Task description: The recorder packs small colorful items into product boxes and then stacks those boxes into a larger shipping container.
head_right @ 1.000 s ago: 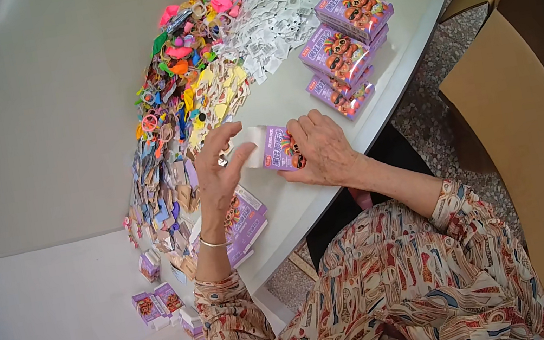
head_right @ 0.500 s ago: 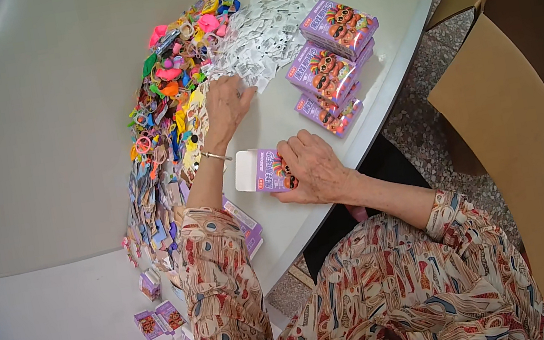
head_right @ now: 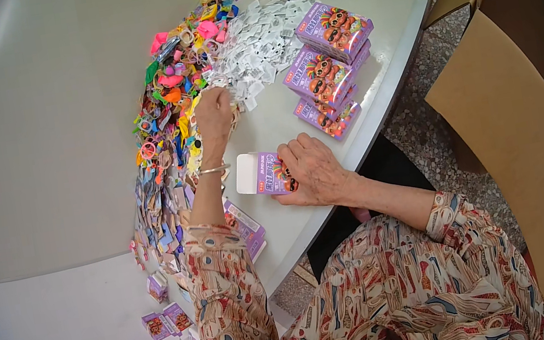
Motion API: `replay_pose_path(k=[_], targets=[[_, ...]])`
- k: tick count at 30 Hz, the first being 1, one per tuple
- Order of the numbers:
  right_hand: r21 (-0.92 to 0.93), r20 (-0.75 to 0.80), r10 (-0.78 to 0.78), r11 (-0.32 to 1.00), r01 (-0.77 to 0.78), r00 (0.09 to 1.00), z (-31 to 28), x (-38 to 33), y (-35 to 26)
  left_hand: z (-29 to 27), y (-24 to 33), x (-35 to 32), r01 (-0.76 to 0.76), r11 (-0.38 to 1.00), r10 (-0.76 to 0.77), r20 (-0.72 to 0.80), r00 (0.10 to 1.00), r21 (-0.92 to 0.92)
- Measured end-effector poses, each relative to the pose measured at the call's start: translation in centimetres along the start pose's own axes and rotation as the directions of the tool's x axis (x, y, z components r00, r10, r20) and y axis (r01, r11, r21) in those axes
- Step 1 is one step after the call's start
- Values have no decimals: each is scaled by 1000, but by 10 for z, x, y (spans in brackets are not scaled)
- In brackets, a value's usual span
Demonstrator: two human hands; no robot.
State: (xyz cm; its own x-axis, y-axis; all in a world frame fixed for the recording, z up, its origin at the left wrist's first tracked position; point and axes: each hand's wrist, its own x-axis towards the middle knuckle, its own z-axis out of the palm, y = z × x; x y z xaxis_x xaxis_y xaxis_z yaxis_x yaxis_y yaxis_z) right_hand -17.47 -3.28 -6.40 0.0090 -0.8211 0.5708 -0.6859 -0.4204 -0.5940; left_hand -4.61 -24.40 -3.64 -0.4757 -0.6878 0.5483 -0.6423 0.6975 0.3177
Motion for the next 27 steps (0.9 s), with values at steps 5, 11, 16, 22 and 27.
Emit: replay_pose_path(k=[5, 11, 16, 22, 27], targets=[[22, -6, 24, 999, -23, 1000, -1, 0, 1, -64, 16, -21, 499, 727, -410, 284, 867, -473], [3, -7, 24, 1000, -24, 1000, 0, 1, 1, -106, 59, -67, 627, 488, -542, 352, 763, -607], [-3, 30, 42, 999, -42, 999, 4, 5, -4, -116, 74, -102, 514, 602, -491, 224, 842, -611], [-8, 75, 64, 998, -63, 995, 6, 4, -12, -102, 81, -124, 460, 670, -438, 191, 878, -582], [2, 74, 58, 998, -58, 996, 2, 5, -17, -106, 91, -121, 497, 598, -469, 228, 853, -629]])
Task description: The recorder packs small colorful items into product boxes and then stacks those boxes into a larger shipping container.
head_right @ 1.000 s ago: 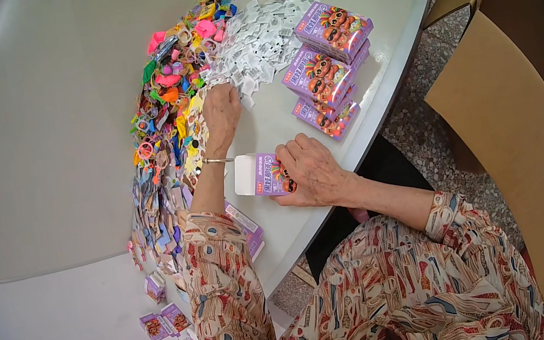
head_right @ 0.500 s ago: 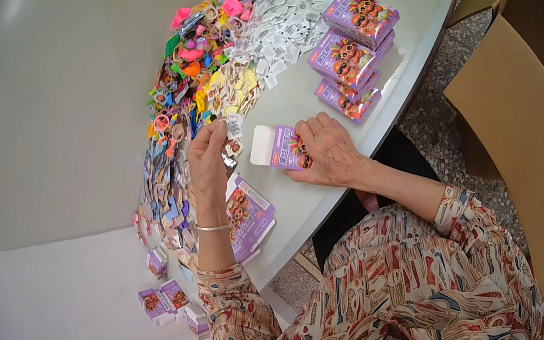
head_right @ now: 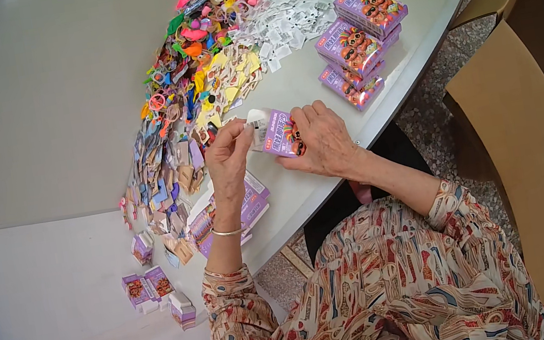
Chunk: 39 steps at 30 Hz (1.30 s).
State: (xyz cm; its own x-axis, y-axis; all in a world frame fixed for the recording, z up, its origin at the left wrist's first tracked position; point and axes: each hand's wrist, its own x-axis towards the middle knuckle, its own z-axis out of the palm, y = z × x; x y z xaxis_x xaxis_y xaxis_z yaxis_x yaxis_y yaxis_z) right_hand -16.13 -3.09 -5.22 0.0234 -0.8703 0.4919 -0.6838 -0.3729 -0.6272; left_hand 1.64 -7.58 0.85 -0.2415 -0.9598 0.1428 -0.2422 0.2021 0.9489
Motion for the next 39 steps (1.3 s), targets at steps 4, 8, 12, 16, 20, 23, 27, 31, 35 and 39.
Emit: replay_pose_path(k=[4, 8, 12, 16, 20, 23, 27, 31, 35, 39], targets=[[-8, -1, 1, 1000, -1, 1000, 0, 0, 0, 2, 7, 0, 73, 995, -76, -41, 996, -70], [-5, 0, 1, 1000, -1, 1000, 1, -3, 2, -3, 6, 11, 88, 994, -95, -146, 985, -59], [-25, 0, -38, 999, 38, 999, 3, -5, 5, -7, 4, 21, 135, 980, -163, -197, 967, -149], [-17, 9, 6, 1000, -6, 1000, 6, -2, 1, 2, 5, 14, 154, 964, -189, -151, 970, -218], [-9, 31, 19, 1000, -19, 999, 5, -1, 2, 3, 4, 9, 172, 957, -204, -120, 972, -235], [-18, 30, 22, 1000, -22, 999, 3, -1, 4, 0, 5, 12, 130, 946, -177, -140, 974, -295], [-15, 36, 20, 1000, -20, 999, 3, 1, 1, -5, -3, 10, -42, 990, 53, -82, 995, 136], [-12, 1, 12, 1000, -12, 1000, 1, -2, 10, 3, 4, 8, -237, 898, 246, 23, 969, 372], [-32, -21, 19, 999, -19, 1000, -5, -6, 20, -51, -15, 20, 67, 988, -38, -203, 978, 137], [-10, -18, 21, 1000, -21, 1000, -2, -5, 9, -111, -55, 20, 207, 826, -56, -288, 956, 524]])
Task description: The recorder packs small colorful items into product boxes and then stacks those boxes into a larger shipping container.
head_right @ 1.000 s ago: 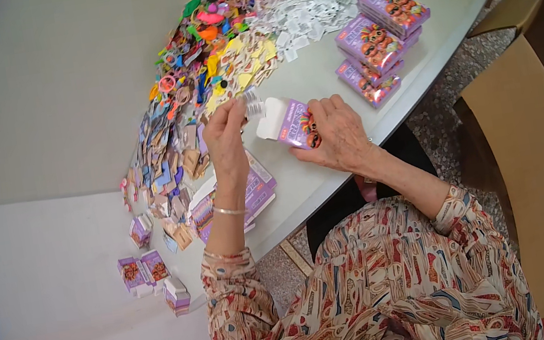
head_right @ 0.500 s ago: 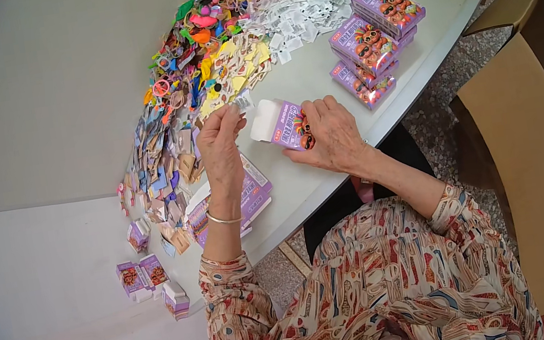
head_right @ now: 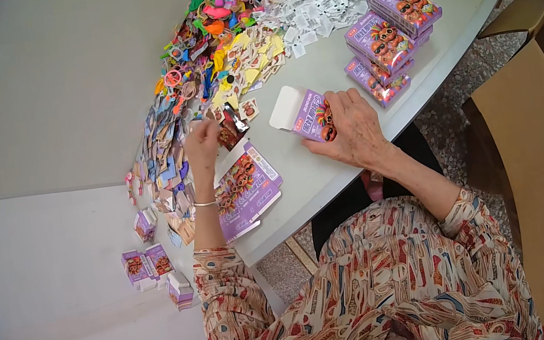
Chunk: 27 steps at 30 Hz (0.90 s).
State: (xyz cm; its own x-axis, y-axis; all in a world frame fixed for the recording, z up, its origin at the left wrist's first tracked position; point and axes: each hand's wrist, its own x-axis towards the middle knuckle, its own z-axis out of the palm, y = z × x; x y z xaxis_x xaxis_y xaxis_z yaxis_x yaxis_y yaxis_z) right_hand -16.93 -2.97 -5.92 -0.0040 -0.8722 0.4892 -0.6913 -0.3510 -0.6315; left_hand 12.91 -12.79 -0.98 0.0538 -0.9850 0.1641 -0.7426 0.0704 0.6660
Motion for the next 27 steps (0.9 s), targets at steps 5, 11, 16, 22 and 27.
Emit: replay_pose_path(k=[5, 11, 16, 22, 27], targets=[[-30, -7, -7, 1000, 7, 1000, 3, -3, 7, 40, 5, -20, -342, 861, 314, 134, 940, 377], [-12, 5, -22, 1000, 22, 1000, 2, -1, 1, 37, -12, -14, -378, 804, 394, 65, 917, 458], [-33, -8, -33, 999, 33, 999, 4, -2, 1, 35, -14, -15, -269, 928, 279, 0, 960, 259], [-50, -10, -46, 998, 46, 999, 3, -2, 4, 57, 4, -21, -201, 820, 306, -112, 945, 536], [-44, -12, -62, 997, 61, 998, 4, -1, 1, 49, -24, -12, -267, 866, 353, -139, 925, 422]])
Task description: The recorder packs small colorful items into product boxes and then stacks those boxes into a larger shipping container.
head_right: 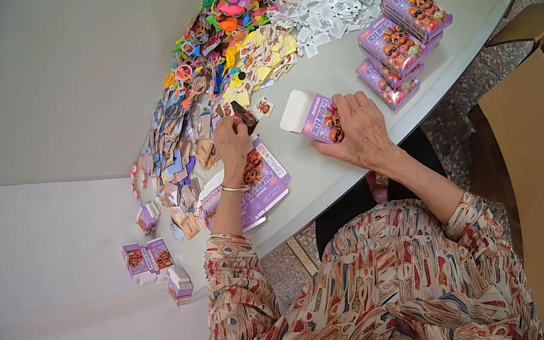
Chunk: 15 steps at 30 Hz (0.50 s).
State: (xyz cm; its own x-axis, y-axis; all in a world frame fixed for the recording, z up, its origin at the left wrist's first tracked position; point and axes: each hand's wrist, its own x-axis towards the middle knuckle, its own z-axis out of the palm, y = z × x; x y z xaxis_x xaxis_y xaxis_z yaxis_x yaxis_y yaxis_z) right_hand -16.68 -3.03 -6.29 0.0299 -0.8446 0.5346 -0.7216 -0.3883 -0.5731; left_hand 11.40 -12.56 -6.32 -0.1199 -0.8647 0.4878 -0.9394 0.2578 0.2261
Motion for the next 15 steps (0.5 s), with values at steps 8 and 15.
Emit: replay_pose_path(k=[8, 15], targets=[[5, 2, 13, 1000, -13, 1000, 0, -2, 5, -27, -17, 1, 281, 939, -272, 70, 960, -199], [9, 36, 30, 999, -30, 999, 0, -2, 3, -27, -40, 4, 20, 948, -33, 34, 999, 318]])
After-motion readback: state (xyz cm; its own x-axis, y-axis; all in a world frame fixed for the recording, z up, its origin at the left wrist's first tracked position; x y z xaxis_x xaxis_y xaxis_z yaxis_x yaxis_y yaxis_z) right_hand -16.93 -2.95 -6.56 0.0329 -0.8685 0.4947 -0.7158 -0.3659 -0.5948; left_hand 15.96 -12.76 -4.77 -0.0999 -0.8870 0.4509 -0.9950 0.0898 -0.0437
